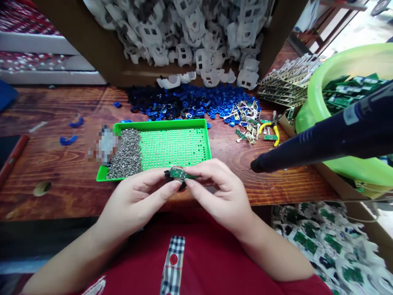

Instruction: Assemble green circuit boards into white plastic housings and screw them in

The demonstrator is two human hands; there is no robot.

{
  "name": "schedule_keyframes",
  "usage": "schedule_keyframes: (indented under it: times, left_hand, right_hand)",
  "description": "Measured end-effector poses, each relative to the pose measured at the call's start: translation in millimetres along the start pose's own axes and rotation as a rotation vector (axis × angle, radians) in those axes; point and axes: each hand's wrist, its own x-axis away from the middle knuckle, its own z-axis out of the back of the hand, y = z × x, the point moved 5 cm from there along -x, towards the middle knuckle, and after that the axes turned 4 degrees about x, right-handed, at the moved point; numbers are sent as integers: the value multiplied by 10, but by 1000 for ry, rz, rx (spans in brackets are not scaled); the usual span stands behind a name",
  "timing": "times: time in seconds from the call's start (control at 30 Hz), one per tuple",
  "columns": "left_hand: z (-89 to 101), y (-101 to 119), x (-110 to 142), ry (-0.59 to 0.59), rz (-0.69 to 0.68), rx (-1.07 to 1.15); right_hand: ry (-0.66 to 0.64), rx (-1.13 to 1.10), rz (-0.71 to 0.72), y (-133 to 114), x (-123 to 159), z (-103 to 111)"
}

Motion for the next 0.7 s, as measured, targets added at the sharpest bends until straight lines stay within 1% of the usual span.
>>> schedule_keyframes:
  times: [0.13, 0.3, 0.53, 0.63, 0.7]
  left_hand:
    - [-17, -56, 4, 27, 38, 75]
    - [-29, -135, 12, 84, 84, 202]
    - [-94, -206, -20, 123, 173, 576]
    - [-128, -266, -47, 131, 206, 688]
    - [-143, -317, -77, 129, 231, 739]
  right_hand:
    - [33, 88, 60, -63, 16, -35]
    - [87, 150, 88, -95, 35, -83]
    - [146, 178, 145, -72, 103, -179]
    - [163, 237, 157, -48, 115, -195]
    - [144, 284, 165, -25, 99, -201]
